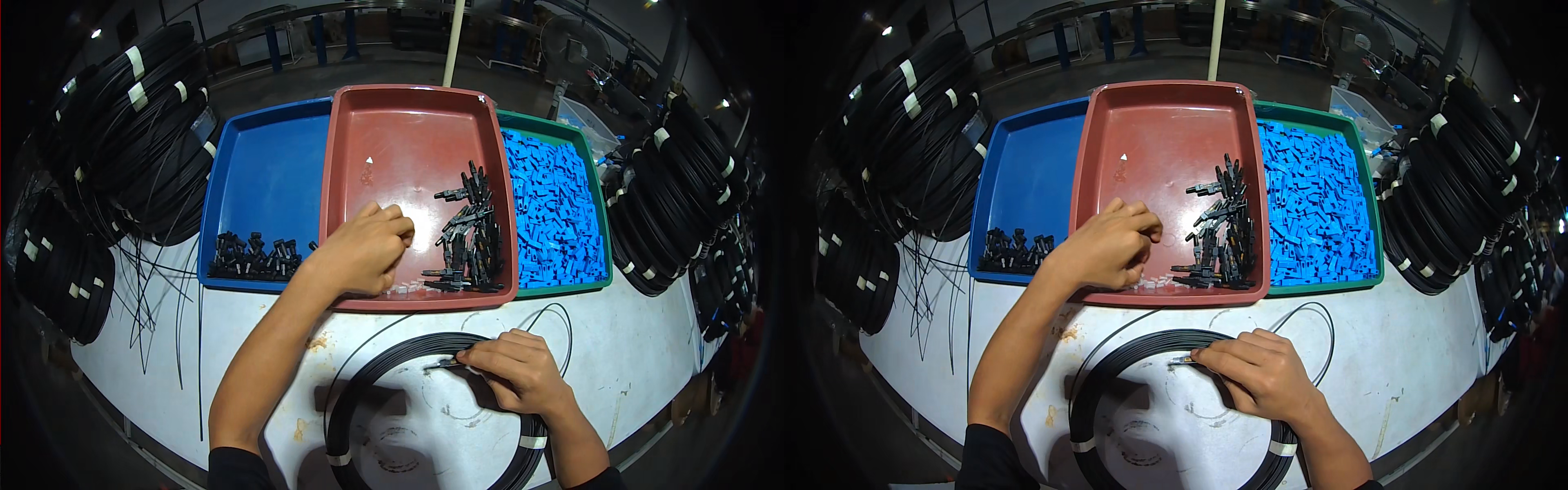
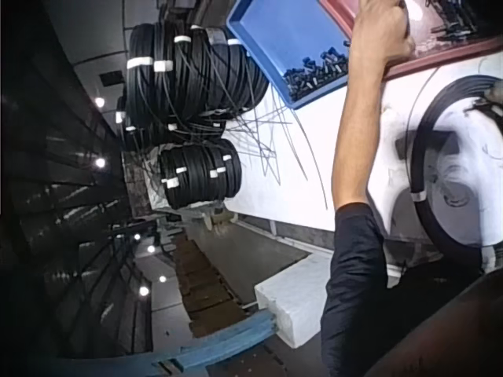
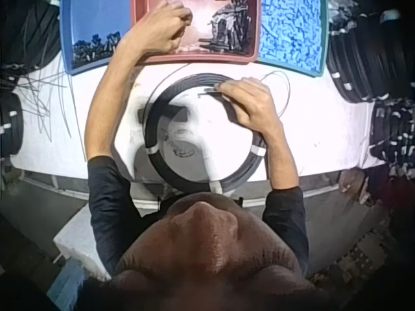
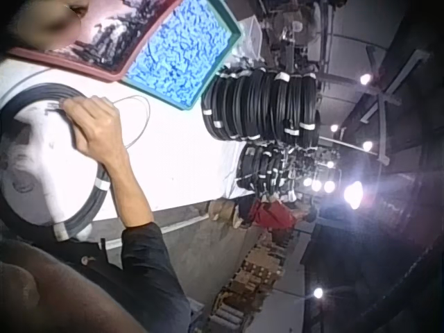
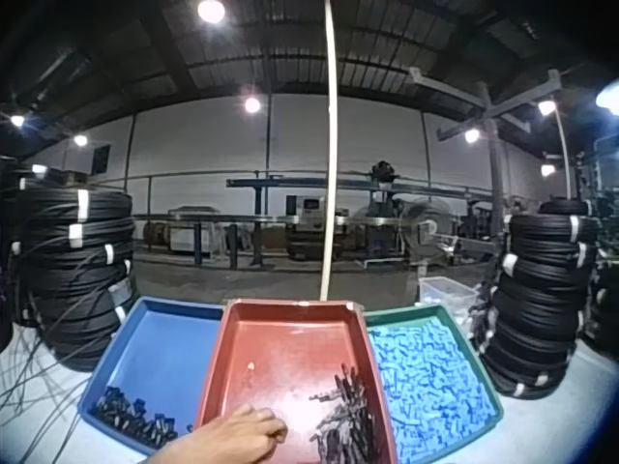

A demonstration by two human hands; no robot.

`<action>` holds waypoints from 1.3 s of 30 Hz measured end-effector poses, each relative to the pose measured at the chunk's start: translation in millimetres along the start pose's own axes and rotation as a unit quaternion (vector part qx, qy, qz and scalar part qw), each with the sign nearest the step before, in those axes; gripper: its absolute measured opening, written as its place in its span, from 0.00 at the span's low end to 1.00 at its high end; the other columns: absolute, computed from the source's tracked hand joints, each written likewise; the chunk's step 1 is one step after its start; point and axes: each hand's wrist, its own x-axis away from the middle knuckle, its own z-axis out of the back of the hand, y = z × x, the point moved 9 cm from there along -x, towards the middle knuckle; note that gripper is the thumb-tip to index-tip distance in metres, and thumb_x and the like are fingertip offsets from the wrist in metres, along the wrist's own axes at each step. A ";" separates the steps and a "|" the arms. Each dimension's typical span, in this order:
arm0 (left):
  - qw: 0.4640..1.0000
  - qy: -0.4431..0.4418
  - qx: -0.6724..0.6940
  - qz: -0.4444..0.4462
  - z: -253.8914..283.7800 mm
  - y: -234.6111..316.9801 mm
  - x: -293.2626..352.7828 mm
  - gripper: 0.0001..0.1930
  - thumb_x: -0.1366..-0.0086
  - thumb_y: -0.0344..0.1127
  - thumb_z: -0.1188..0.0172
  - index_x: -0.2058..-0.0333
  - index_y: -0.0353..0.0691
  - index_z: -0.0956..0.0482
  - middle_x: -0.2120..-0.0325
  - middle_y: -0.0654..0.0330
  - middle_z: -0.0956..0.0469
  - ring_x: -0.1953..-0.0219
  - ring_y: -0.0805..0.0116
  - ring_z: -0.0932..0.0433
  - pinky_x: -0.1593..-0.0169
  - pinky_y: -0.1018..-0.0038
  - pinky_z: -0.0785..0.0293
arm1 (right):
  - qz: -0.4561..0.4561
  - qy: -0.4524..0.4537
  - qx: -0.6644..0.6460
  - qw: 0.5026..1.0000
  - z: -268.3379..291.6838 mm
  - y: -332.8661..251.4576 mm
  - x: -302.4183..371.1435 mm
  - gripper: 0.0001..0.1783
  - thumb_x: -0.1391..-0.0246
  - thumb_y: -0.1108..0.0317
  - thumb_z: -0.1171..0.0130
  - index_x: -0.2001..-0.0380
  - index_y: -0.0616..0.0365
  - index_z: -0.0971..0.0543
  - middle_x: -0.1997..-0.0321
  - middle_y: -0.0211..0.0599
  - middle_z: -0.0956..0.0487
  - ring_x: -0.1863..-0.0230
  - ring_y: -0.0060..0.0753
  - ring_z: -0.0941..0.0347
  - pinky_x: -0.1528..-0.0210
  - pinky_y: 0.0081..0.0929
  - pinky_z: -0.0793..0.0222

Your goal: The person assembles connector components from trays onto the ends of a coiled cable, stacks the coil onto a pile, and then attaches connector pieces onto the ends of another coiled cable.

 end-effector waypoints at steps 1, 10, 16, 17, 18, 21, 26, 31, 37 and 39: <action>1.000 0.009 -0.009 -0.006 3.0 -2.6 -1.0 0.03 0.53 0.30 0.37 0.79 0.37 0.19 0.60 0.58 0.21 0.51 0.60 0.27 0.47 0.66 0.33 | 0.001 0.000 0.007 1.000 1.9 -1.6 0.3 0.18 0.56 0.75 0.34 0.58 0.54 0.15 0.62 0.32 0.15 0.71 0.33 0.23 0.67 0.30 0.29; 0.981 0.060 0.175 0.054 42.4 -7.5 19.1 0.06 0.50 0.27 0.36 0.73 0.31 0.20 0.72 0.52 0.16 0.74 0.64 0.17 0.71 0.73 0.23 | 0.011 0.005 0.004 1.000 2.5 -2.6 2.5 0.18 0.56 0.76 0.34 0.58 0.54 0.16 0.61 0.33 0.15 0.68 0.35 0.21 0.65 0.32 0.27; 0.945 0.054 0.280 0.157 46.3 2.4 48.1 0.04 0.45 0.27 0.37 0.72 0.34 0.22 0.74 0.62 0.18 0.73 0.75 0.21 0.68 0.76 0.25 | 0.025 0.013 -0.011 1.000 5.3 -5.4 2.8 0.19 0.56 0.77 0.34 0.56 0.56 0.17 0.61 0.37 0.15 0.65 0.41 0.20 0.62 0.35 0.25; 0.947 0.056 0.278 0.153 44.7 10.5 48.5 0.04 0.45 0.27 0.37 0.72 0.34 0.22 0.74 0.62 0.18 0.73 0.75 0.21 0.68 0.76 0.25 | 0.027 0.016 -0.007 0.999 5.4 -5.1 3.7 0.19 0.56 0.77 0.34 0.56 0.56 0.17 0.61 0.37 0.15 0.65 0.41 0.20 0.62 0.35 0.25; 0.938 0.095 0.302 0.138 45.3 18.5 48.0 0.04 0.44 0.27 0.38 0.71 0.34 0.21 0.73 0.61 0.18 0.71 0.74 0.21 0.66 0.75 0.24 | 0.026 0.016 -0.010 0.999 4.6 -4.4 4.2 0.19 0.56 0.77 0.34 0.56 0.56 0.17 0.61 0.38 0.15 0.65 0.43 0.19 0.61 0.36 0.25; 0.926 0.141 0.331 0.117 46.6 46.9 43.1 0.11 0.41 0.26 0.37 0.59 0.34 0.15 0.67 0.58 0.17 0.64 0.72 0.20 0.57 0.73 0.24 | 0.022 0.024 -0.017 0.999 6.2 2.3 7.8 0.20 0.55 0.77 0.35 0.55 0.56 0.17 0.61 0.40 0.15 0.63 0.45 0.19 0.58 0.38 0.24; 0.838 0.199 0.493 0.127 30.4 72.8 43.3 0.08 0.37 0.26 0.35 0.58 0.35 0.14 0.65 0.61 0.16 0.64 0.76 0.21 0.59 0.77 0.25 | -0.009 0.066 -0.041 0.997 12.0 6.7 9.3 0.18 0.53 0.77 0.35 0.55 0.55 0.16 0.63 0.42 0.15 0.63 0.47 0.18 0.57 0.38 0.23; 0.794 0.216 0.543 0.164 2.2 78.5 54.8 0.09 0.37 0.29 0.30 0.59 0.33 0.14 0.64 0.58 0.14 0.62 0.75 0.17 0.55 0.78 0.22 | -0.035 0.118 -0.046 0.991 22.8 4.0 9.6 0.16 0.52 0.78 0.36 0.58 0.57 0.16 0.65 0.43 0.15 0.65 0.46 0.17 0.59 0.36 0.22; 0.815 0.214 0.503 0.191 -7.3 78.5 60.1 0.07 0.39 0.26 0.29 0.62 0.32 0.13 0.65 0.57 0.13 0.64 0.74 0.16 0.56 0.76 0.21 | -0.032 0.190 -0.038 0.981 39.0 7.0 11.8 0.13 0.55 0.78 0.36 0.62 0.60 0.15 0.67 0.42 0.15 0.67 0.45 0.18 0.61 0.36 0.22; 0.820 0.201 0.500 0.193 -7.2 82.2 58.8 0.07 0.40 0.25 0.29 0.63 0.31 0.14 0.66 0.57 0.13 0.64 0.73 0.16 0.56 0.76 0.21 | 0.000 0.176 -0.034 0.984 36.6 2.5 10.4 0.13 0.56 0.77 0.36 0.63 0.60 0.15 0.68 0.42 0.16 0.68 0.44 0.19 0.63 0.36 0.23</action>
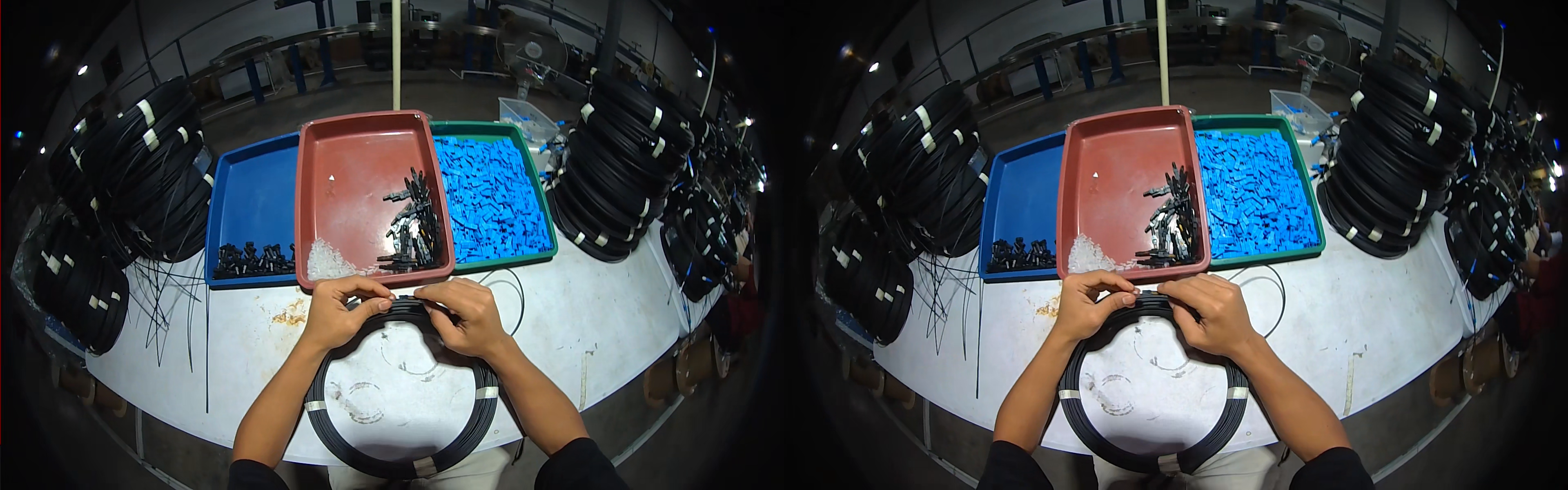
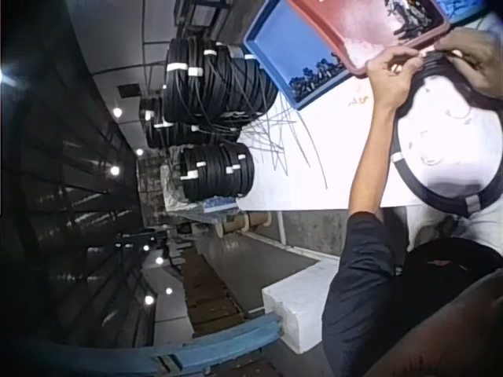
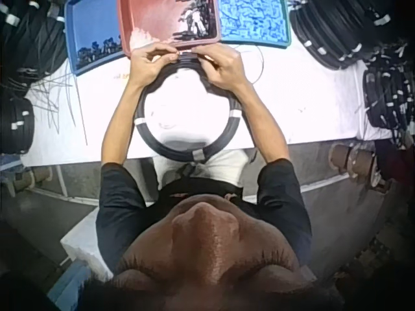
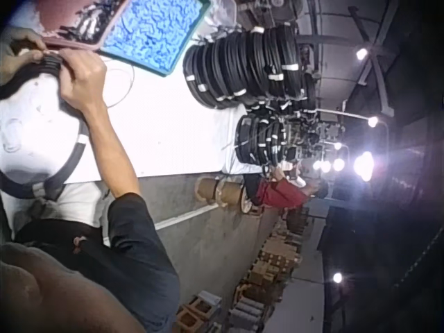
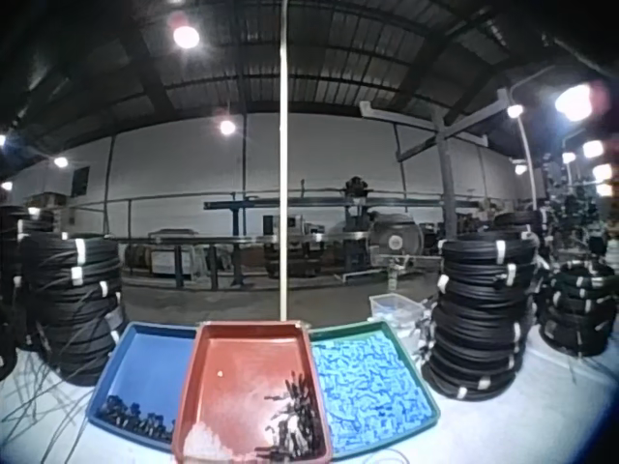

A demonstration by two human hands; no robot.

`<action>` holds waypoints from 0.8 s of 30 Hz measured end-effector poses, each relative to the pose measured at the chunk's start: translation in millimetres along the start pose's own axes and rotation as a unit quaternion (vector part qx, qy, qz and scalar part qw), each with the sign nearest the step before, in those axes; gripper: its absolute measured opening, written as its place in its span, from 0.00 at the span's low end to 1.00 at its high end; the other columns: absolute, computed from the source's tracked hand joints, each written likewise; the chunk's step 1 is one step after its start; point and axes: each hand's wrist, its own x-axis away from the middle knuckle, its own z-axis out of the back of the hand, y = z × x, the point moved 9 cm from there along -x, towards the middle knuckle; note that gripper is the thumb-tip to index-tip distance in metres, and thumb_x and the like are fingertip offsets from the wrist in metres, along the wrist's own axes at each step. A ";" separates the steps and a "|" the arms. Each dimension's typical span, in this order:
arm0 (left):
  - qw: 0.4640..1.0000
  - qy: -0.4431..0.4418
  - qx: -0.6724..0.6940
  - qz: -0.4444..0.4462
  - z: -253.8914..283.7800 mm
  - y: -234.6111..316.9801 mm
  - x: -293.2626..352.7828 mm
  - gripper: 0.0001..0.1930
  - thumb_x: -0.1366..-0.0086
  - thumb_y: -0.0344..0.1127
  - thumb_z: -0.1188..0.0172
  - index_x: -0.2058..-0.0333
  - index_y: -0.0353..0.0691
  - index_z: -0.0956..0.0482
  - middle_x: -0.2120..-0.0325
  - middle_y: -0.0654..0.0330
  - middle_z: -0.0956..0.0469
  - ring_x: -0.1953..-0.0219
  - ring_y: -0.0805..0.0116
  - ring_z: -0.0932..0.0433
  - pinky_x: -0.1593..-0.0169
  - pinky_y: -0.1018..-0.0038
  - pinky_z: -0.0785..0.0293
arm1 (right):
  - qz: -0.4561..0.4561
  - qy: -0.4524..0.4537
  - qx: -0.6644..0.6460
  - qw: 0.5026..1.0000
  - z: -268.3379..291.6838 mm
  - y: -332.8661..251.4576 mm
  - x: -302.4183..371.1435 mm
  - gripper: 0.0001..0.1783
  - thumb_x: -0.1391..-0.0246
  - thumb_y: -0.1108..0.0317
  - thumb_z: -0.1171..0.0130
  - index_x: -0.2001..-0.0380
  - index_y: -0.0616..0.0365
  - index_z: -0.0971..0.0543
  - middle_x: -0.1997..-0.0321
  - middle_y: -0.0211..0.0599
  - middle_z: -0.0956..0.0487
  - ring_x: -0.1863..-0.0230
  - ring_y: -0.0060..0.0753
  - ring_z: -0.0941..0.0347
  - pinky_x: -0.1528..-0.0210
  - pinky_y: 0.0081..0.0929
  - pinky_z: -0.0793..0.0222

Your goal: The person assembles connector components from trays onto the ends of a coiled cable, stacks the coil onto a pile, and then attaches connector pieces onto the ends of another coiled cable.

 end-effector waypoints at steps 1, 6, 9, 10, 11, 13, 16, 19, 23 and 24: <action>0.999 0.009 0.032 -0.008 1.7 0.2 0.3 0.07 0.41 0.24 0.29 0.63 0.31 0.14 0.66 0.56 0.13 0.64 0.72 0.16 0.56 0.76 0.21 | 0.010 -0.006 0.004 1.000 -2.1 -0.9 -0.4 0.15 0.57 0.77 0.36 0.62 0.59 0.15 0.68 0.41 0.16 0.68 0.44 0.19 0.64 0.36 0.24; 0.998 0.005 0.067 -0.015 3.1 -0.6 1.7 0.07 0.41 0.22 0.29 0.64 0.30 0.15 0.67 0.55 0.14 0.64 0.72 0.16 0.57 0.76 0.20 | 0.018 -0.021 0.005 1.000 -4.8 -2.7 0.2 0.16 0.59 0.77 0.36 0.61 0.59 0.16 0.68 0.40 0.16 0.69 0.43 0.20 0.64 0.35 0.25; 0.999 0.007 0.025 -0.019 3.1 3.1 2.4 0.06 0.41 0.22 0.30 0.64 0.30 0.14 0.68 0.55 0.14 0.65 0.72 0.16 0.57 0.76 0.20 | 0.020 -0.029 0.002 0.999 -5.3 -4.9 0.9 0.17 0.59 0.78 0.36 0.61 0.59 0.16 0.68 0.40 0.16 0.69 0.43 0.20 0.64 0.35 0.25; 0.999 0.009 0.024 -0.019 3.7 3.4 2.6 0.06 0.41 0.22 0.30 0.64 0.30 0.14 0.68 0.55 0.14 0.65 0.72 0.16 0.57 0.76 0.20 | 0.021 -0.027 0.001 0.999 -5.9 -5.0 0.7 0.17 0.59 0.78 0.36 0.61 0.59 0.16 0.68 0.40 0.16 0.69 0.43 0.20 0.64 0.35 0.25; 0.999 0.008 0.026 -0.021 3.4 4.0 2.8 0.06 0.42 0.22 0.29 0.64 0.31 0.14 0.68 0.56 0.14 0.65 0.72 0.16 0.58 0.76 0.21 | 0.022 -0.028 -0.001 0.999 -6.8 -4.8 0.5 0.17 0.59 0.78 0.36 0.61 0.59 0.16 0.68 0.40 0.16 0.69 0.43 0.20 0.64 0.35 0.25; 0.999 0.009 0.028 -0.024 4.0 4.7 3.1 0.06 0.42 0.23 0.29 0.64 0.31 0.14 0.68 0.56 0.14 0.65 0.72 0.16 0.58 0.76 0.21 | 0.034 -0.012 -0.005 0.999 -4.7 -7.1 0.2 0.18 0.60 0.83 0.38 0.62 0.63 0.16 0.70 0.41 0.16 0.73 0.40 0.20 0.68 0.32 0.27; 0.999 0.011 0.015 -0.033 4.5 6.8 3.9 0.06 0.42 0.24 0.29 0.65 0.32 0.13 0.69 0.56 0.13 0.66 0.73 0.16 0.59 0.76 0.21 | 0.037 -0.012 -0.003 0.999 -4.9 -8.8 -1.5 0.18 0.60 0.84 0.38 0.61 0.63 0.15 0.69 0.41 0.15 0.73 0.40 0.20 0.68 0.31 0.28; 0.999 0.012 -0.019 -0.044 4.7 9.3 4.6 0.06 0.43 0.24 0.28 0.66 0.33 0.13 0.70 0.57 0.13 0.67 0.74 0.16 0.61 0.76 0.22 | 0.037 -0.015 -0.002 0.999 -4.9 -9.0 -0.8 0.19 0.61 0.83 0.37 0.61 0.62 0.15 0.68 0.41 0.15 0.71 0.40 0.20 0.67 0.31 0.28; 0.998 0.004 -0.038 -0.043 2.2 11.5 4.0 0.04 0.45 0.23 0.28 0.69 0.33 0.13 0.72 0.56 0.13 0.69 0.72 0.16 0.62 0.76 0.21 | 0.031 -0.030 0.004 0.999 -5.8 -2.2 1.9 0.19 0.61 0.80 0.36 0.60 0.58 0.15 0.65 0.38 0.15 0.68 0.42 0.21 0.64 0.35 0.27; 0.999 0.006 -0.032 -0.040 1.9 11.3 4.0 0.03 0.45 0.21 0.29 0.70 0.33 0.13 0.73 0.55 0.13 0.70 0.71 0.15 0.63 0.76 0.21 | 0.041 -0.034 0.007 0.999 -6.4 -3.1 2.8 0.20 0.61 0.81 0.36 0.60 0.58 0.15 0.65 0.38 0.15 0.68 0.41 0.21 0.64 0.34 0.28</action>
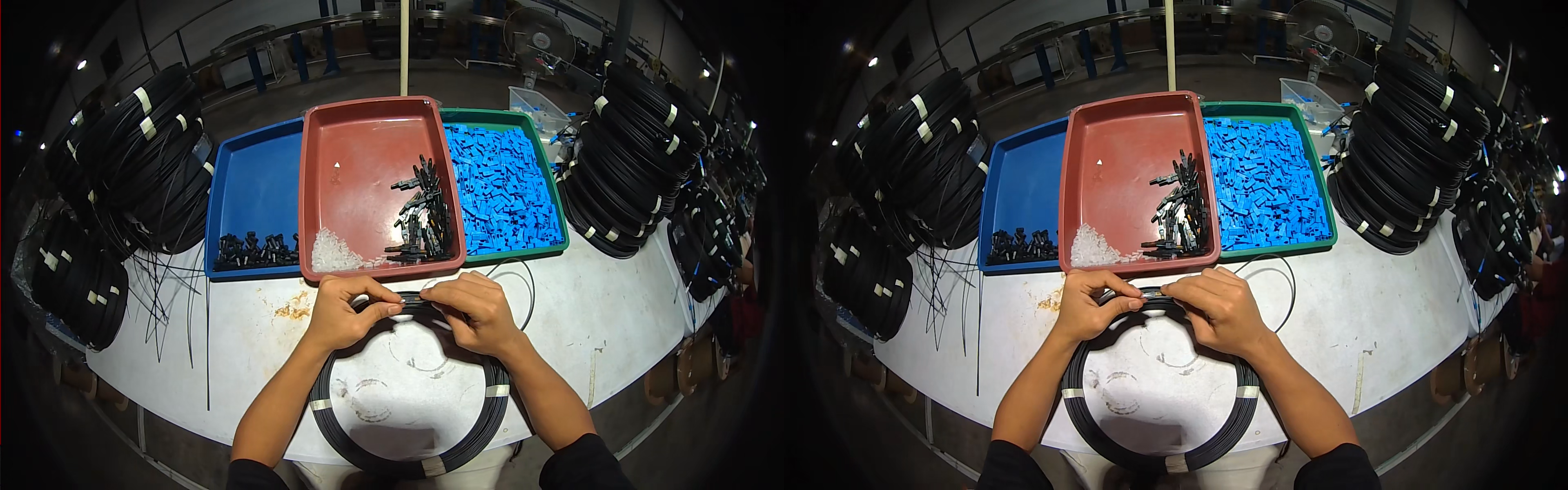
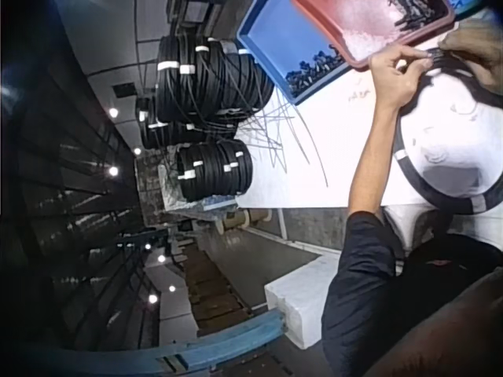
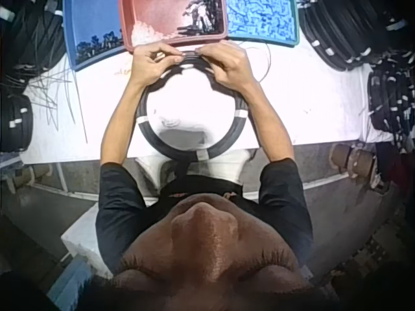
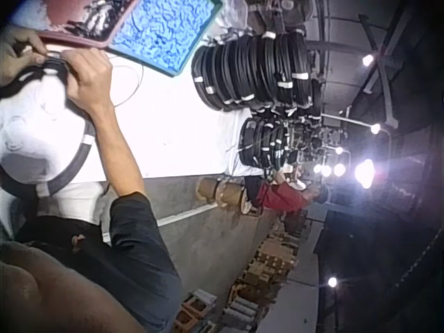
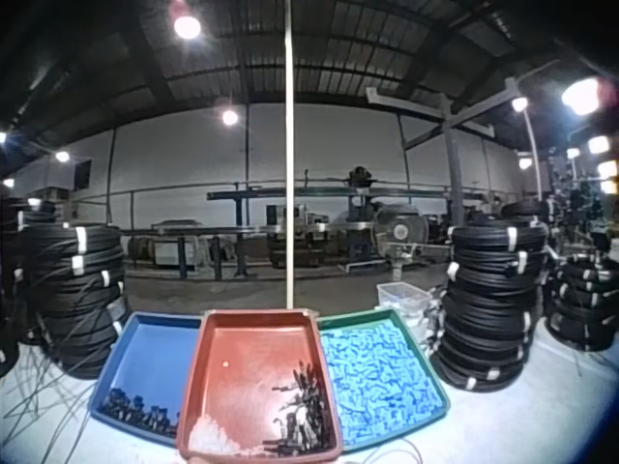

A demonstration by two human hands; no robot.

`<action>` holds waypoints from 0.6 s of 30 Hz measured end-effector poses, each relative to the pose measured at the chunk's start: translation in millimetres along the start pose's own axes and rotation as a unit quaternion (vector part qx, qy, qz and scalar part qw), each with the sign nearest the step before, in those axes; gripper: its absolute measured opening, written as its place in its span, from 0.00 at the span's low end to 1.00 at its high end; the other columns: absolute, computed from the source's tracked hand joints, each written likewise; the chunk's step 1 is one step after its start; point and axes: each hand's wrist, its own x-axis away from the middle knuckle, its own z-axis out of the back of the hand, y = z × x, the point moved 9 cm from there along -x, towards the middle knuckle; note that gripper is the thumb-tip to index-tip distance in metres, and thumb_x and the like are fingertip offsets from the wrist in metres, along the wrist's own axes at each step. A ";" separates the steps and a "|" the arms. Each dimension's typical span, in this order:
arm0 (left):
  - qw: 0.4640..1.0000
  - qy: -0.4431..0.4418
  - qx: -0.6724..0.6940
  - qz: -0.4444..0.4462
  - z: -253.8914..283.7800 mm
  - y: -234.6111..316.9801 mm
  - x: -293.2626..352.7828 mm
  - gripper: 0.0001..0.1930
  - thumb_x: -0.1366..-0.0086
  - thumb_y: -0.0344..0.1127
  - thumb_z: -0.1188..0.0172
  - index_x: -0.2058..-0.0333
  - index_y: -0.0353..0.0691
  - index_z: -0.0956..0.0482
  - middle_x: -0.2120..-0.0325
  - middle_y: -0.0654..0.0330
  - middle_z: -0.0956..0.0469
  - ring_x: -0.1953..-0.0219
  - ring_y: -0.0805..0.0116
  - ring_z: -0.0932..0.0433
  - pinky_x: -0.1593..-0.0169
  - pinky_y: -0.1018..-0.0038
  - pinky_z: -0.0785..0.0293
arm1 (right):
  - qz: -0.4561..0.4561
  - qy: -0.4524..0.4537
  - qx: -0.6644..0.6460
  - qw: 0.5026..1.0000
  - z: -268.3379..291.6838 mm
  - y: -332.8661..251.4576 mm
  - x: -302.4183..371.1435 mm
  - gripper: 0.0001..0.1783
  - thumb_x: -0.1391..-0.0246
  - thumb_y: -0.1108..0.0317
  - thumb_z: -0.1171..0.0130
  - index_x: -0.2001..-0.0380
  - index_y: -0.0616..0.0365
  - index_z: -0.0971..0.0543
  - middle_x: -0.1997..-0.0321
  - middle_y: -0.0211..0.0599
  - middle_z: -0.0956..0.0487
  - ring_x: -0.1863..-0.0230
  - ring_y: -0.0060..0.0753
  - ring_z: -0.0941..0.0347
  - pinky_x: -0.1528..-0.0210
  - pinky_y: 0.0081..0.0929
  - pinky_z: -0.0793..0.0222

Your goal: The person assembles connector components from trays onto the ends of a coiled cable, stacks the coil onto a pile, and then attaches connector pieces onto the ends of another coiled cable.

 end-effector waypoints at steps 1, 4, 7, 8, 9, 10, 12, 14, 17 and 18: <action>1.000 0.000 -0.001 0.000 0.5 -0.3 0.2 0.03 0.45 0.21 0.29 0.70 0.33 0.13 0.73 0.55 0.13 0.70 0.71 0.15 0.63 0.76 0.21 | 0.011 -0.004 0.002 1.000 -1.0 -1.1 -0.3 0.20 0.62 0.81 0.36 0.60 0.57 0.15 0.65 0.37 0.15 0.68 0.40 0.22 0.64 0.34 0.29; 1.000 -0.009 0.001 -0.019 -1.0 0.9 1.5 0.04 0.47 0.16 0.34 0.74 0.31 0.15 0.73 0.53 0.13 0.71 0.70 0.15 0.63 0.74 0.19 | 0.030 -0.028 0.008 0.999 -2.0 -8.8 -2.4 0.20 0.62 0.82 0.35 0.61 0.56 0.15 0.64 0.35 0.15 0.69 0.37 0.22 0.65 0.32 0.30; 0.999 -0.012 0.048 -0.008 -2.2 -3.8 1.7 0.07 0.49 0.12 0.39 0.76 0.29 0.16 0.74 0.51 0.14 0.72 0.68 0.14 0.65 0.74 0.17 | 0.024 -0.031 0.006 0.999 -5.2 -8.0 -0.5 0.20 0.62 0.81 0.35 0.61 0.55 0.15 0.64 0.33 0.14 0.70 0.35 0.23 0.66 0.32 0.31; 0.998 -0.019 0.053 -0.017 -3.0 -3.8 2.1 0.07 0.49 0.11 0.40 0.77 0.28 0.18 0.75 0.48 0.15 0.72 0.67 0.15 0.65 0.73 0.17 | 0.024 -0.031 0.006 0.999 -5.4 -8.4 -0.6 0.20 0.62 0.81 0.35 0.61 0.55 0.15 0.64 0.33 0.14 0.70 0.35 0.23 0.66 0.32 0.31; 0.998 -0.025 0.058 -0.027 -3.8 -2.6 2.3 0.07 0.48 0.10 0.41 0.77 0.27 0.19 0.75 0.46 0.16 0.73 0.66 0.15 0.66 0.73 0.16 | 0.024 -0.033 0.009 0.999 -5.6 -9.1 -0.8 0.20 0.63 0.81 0.35 0.61 0.55 0.15 0.64 0.33 0.14 0.71 0.35 0.23 0.66 0.32 0.31; 0.998 -0.025 0.058 -0.026 -3.4 -2.4 2.5 0.07 0.48 0.10 0.41 0.77 0.27 0.19 0.75 0.46 0.16 0.73 0.66 0.15 0.66 0.73 0.16 | 0.024 -0.035 0.010 0.999 -6.2 -9.3 -0.8 0.20 0.63 0.81 0.35 0.61 0.55 0.15 0.63 0.33 0.14 0.71 0.35 0.23 0.66 0.32 0.31; 0.998 -0.041 0.037 -0.040 -5.3 2.8 3.2 0.08 0.48 0.10 0.42 0.77 0.28 0.19 0.75 0.48 0.16 0.73 0.67 0.15 0.66 0.74 0.17 | 0.027 -0.042 0.014 0.999 -6.6 -11.2 -1.7 0.20 0.63 0.82 0.35 0.61 0.55 0.15 0.63 0.33 0.14 0.71 0.35 0.24 0.66 0.32 0.31; 0.999 -0.024 0.024 -0.036 -5.5 3.8 2.3 0.08 0.48 0.10 0.42 0.76 0.27 0.18 0.75 0.49 0.15 0.73 0.67 0.15 0.66 0.74 0.17 | 0.027 -0.049 0.020 0.998 -8.6 -10.8 -0.6 0.20 0.63 0.82 0.35 0.61 0.55 0.15 0.63 0.34 0.14 0.71 0.35 0.24 0.66 0.32 0.31; 1.000 -0.013 0.005 -0.022 -5.1 8.6 -0.5 0.08 0.48 0.11 0.41 0.72 0.27 0.16 0.74 0.50 0.14 0.73 0.69 0.15 0.66 0.75 0.17 | 0.029 -0.008 -0.008 1.000 -3.7 -9.4 -0.6 0.22 0.66 0.84 0.36 0.62 0.57 0.14 0.66 0.35 0.14 0.75 0.36 0.26 0.68 0.32 0.32; 1.000 -0.020 0.001 -0.011 -6.5 8.3 -1.6 0.09 0.48 0.12 0.41 0.70 0.27 0.15 0.74 0.50 0.14 0.72 0.69 0.15 0.66 0.75 0.17 | 0.012 -0.016 0.004 1.000 -3.1 -6.7 -0.7 0.22 0.65 0.82 0.35 0.61 0.57 0.15 0.67 0.34 0.15 0.73 0.37 0.25 0.67 0.33 0.32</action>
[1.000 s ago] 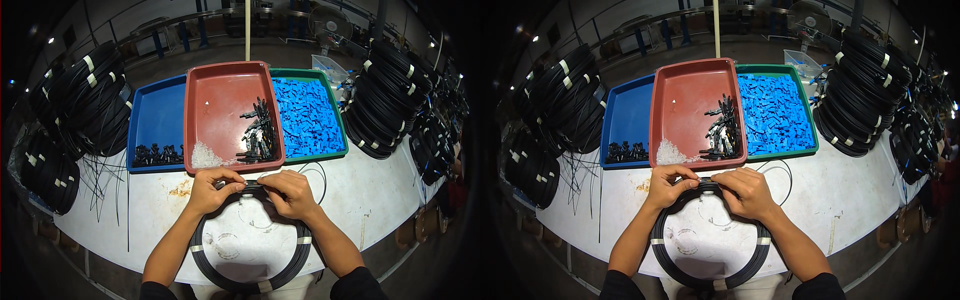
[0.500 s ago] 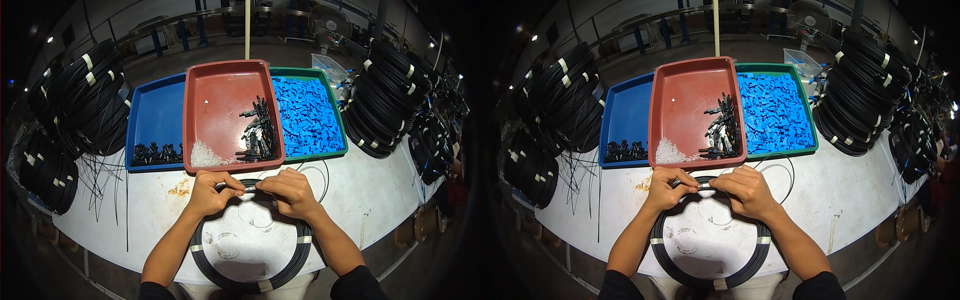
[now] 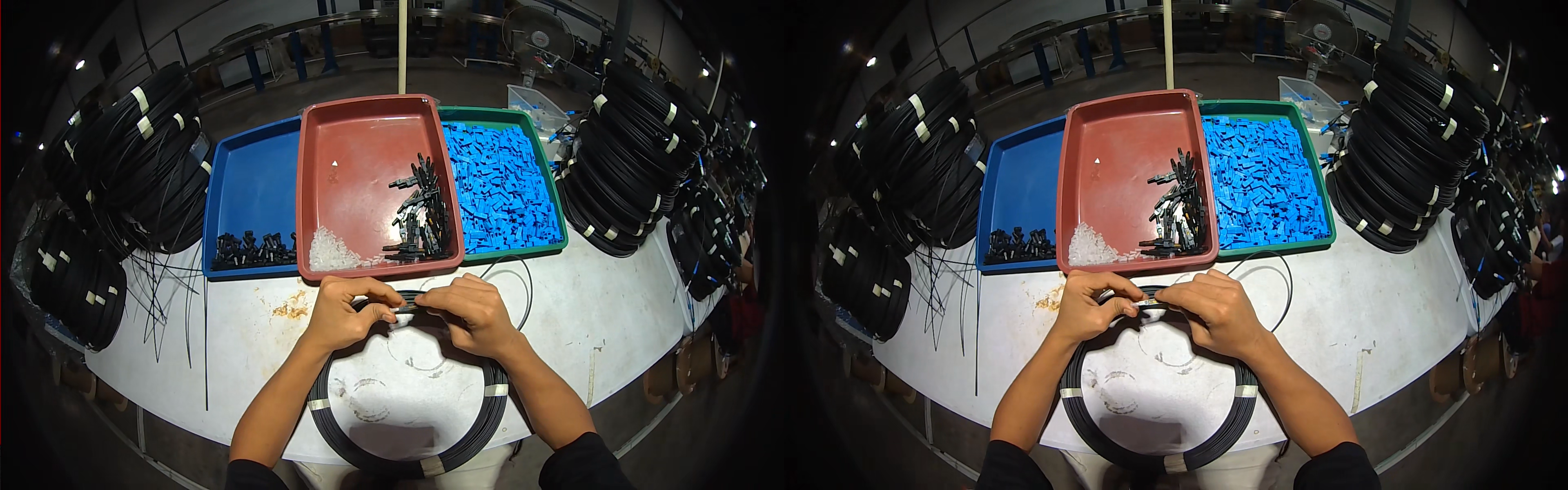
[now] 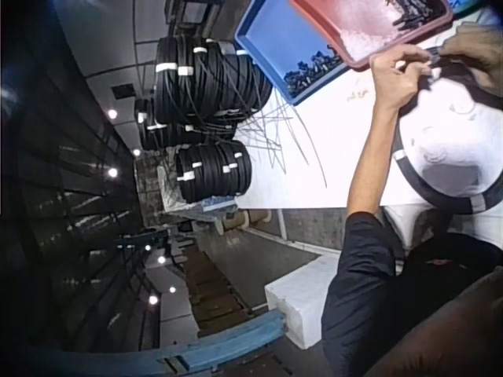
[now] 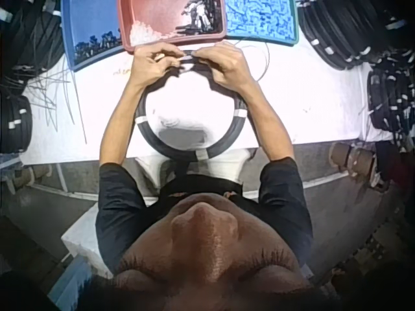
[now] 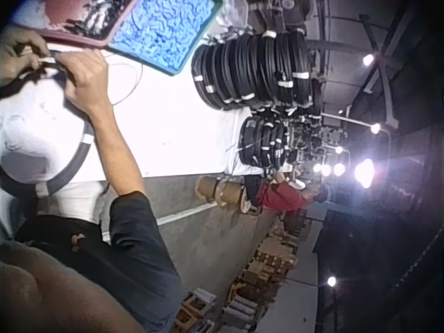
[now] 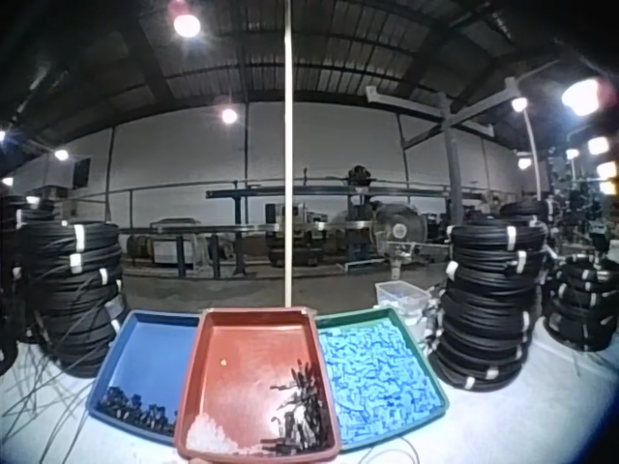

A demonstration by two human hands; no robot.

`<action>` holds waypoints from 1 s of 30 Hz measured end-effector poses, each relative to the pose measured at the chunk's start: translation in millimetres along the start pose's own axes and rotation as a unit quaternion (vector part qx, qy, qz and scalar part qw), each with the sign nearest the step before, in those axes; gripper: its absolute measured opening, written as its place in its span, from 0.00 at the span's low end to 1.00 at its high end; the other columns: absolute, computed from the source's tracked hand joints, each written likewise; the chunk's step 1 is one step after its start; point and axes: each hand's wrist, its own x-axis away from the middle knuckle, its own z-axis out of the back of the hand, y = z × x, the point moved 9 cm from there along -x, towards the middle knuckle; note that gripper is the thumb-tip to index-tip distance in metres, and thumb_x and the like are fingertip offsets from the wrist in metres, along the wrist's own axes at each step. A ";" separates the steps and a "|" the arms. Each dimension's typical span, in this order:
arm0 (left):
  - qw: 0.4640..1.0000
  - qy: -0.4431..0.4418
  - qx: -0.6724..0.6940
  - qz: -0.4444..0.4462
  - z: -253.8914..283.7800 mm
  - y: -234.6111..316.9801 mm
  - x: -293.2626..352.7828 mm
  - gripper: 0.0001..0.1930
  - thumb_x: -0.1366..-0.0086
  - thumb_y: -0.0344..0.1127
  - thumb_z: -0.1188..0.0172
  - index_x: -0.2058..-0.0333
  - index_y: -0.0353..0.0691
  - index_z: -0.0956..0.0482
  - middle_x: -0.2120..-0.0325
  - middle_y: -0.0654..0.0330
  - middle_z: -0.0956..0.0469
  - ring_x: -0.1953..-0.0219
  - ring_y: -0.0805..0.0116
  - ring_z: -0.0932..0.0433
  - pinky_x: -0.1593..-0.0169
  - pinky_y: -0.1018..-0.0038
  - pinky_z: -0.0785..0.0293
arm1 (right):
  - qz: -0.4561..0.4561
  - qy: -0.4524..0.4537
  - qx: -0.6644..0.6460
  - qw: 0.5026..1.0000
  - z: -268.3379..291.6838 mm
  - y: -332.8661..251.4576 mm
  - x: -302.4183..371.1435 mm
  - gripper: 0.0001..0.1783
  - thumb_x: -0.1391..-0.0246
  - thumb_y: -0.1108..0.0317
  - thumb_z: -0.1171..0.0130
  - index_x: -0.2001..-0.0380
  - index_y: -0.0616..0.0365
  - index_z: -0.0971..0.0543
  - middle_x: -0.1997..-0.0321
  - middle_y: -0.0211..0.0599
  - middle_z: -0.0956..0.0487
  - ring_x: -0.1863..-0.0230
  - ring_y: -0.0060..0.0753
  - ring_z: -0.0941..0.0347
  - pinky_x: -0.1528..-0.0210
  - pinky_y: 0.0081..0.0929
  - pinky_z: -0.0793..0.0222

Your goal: The person assembles connector components from trays onto the ends of a coiled cable, stacks the coil onto a pile, and then attaches connector pieces onto the ends of another coiled cable.

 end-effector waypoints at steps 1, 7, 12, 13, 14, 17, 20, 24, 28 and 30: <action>1.000 0.000 -0.001 0.000 0.6 -0.5 -0.3 0.09 0.48 0.12 0.41 0.70 0.27 0.15 0.74 0.50 0.14 0.72 0.69 0.15 0.66 0.75 0.17 | -0.016 -0.008 0.011 1.000 -0.7 2.8 -0.1 0.21 0.64 0.81 0.34 0.60 0.56 0.16 0.68 0.33 0.16 0.71 0.38 0.24 0.66 0.34 0.32; 0.997 -0.064 0.037 0.034 -7.9 -7.0 1.2 0.12 0.50 0.12 0.43 0.68 0.25 0.13 0.72 0.47 0.14 0.74 0.67 0.14 0.67 0.75 0.17 | 0.027 -0.035 0.022 0.999 -4.1 -5.8 0.2 0.18 0.64 0.81 0.35 0.64 0.57 0.18 0.68 0.33 0.17 0.68 0.38 0.24 0.63 0.34 0.32; 0.997 -0.073 0.017 -0.002 -10.2 -0.8 0.9 0.16 0.57 0.12 0.53 0.75 0.23 0.15 0.76 0.43 0.15 0.78 0.64 0.14 0.70 0.73 0.16 | 0.036 -0.042 0.020 0.998 -10.3 -7.5 4.9 0.19 0.65 0.82 0.36 0.64 0.57 0.18 0.68 0.35 0.17 0.69 0.38 0.24 0.64 0.34 0.32; 0.997 -0.074 0.017 -0.003 -10.6 0.0 0.3 0.16 0.57 0.12 0.53 0.75 0.23 0.15 0.76 0.43 0.15 0.78 0.64 0.14 0.70 0.73 0.16 | 0.038 -0.035 0.009 0.999 -10.6 -5.9 5.2 0.20 0.68 0.82 0.37 0.65 0.57 0.17 0.69 0.34 0.16 0.72 0.37 0.25 0.66 0.33 0.33; 0.997 -0.072 0.017 -0.006 -10.4 1.1 -0.2 0.16 0.57 0.12 0.53 0.75 0.23 0.15 0.76 0.44 0.15 0.77 0.64 0.14 0.70 0.73 0.16 | 0.041 -0.028 -0.002 0.999 -9.6 -5.4 4.8 0.21 0.70 0.83 0.38 0.65 0.58 0.16 0.70 0.34 0.16 0.74 0.36 0.26 0.68 0.32 0.33; 0.997 -0.070 0.027 -0.002 -10.1 0.2 -0.7 0.15 0.57 0.12 0.53 0.76 0.23 0.15 0.76 0.44 0.15 0.77 0.64 0.14 0.70 0.74 0.16 | 0.025 -0.020 -0.012 0.999 -6.6 -4.2 2.8 0.22 0.71 0.84 0.39 0.65 0.58 0.16 0.70 0.36 0.16 0.74 0.38 0.26 0.68 0.32 0.32; 0.997 -0.069 0.017 -0.012 -10.4 1.0 1.7 0.15 0.57 0.12 0.53 0.76 0.23 0.16 0.76 0.45 0.15 0.78 0.64 0.14 0.70 0.74 0.15 | 0.032 -0.030 -0.022 0.999 -9.5 -6.8 3.6 0.22 0.71 0.84 0.39 0.66 0.59 0.16 0.70 0.36 0.15 0.74 0.38 0.25 0.68 0.32 0.31; 0.998 -0.051 0.026 -0.009 -9.0 -2.3 1.5 0.15 0.56 0.11 0.53 0.77 0.24 0.16 0.76 0.44 0.15 0.78 0.64 0.15 0.70 0.74 0.15 | 0.011 -0.059 -0.028 0.998 -11.1 -2.1 4.4 0.18 0.64 0.83 0.35 0.64 0.59 0.18 0.70 0.38 0.17 0.68 0.43 0.22 0.63 0.36 0.28; 0.998 -0.048 0.029 -0.009 -5.5 -2.0 3.5 0.14 0.56 0.11 0.52 0.77 0.24 0.16 0.76 0.44 0.16 0.78 0.64 0.15 0.70 0.74 0.15 | 0.010 -0.050 -0.045 0.998 -11.9 -5.4 2.8 0.18 0.63 0.82 0.35 0.64 0.60 0.19 0.69 0.40 0.17 0.67 0.44 0.21 0.61 0.37 0.26; 0.997 -0.061 -0.017 -0.036 -5.6 3.0 4.8 0.13 0.54 0.11 0.48 0.76 0.25 0.15 0.76 0.45 0.15 0.75 0.62 0.13 0.67 0.72 0.14 | 0.009 -0.065 -0.051 0.997 -13.7 -6.4 3.8 0.18 0.63 0.82 0.35 0.63 0.60 0.19 0.69 0.40 0.17 0.67 0.44 0.21 0.61 0.37 0.26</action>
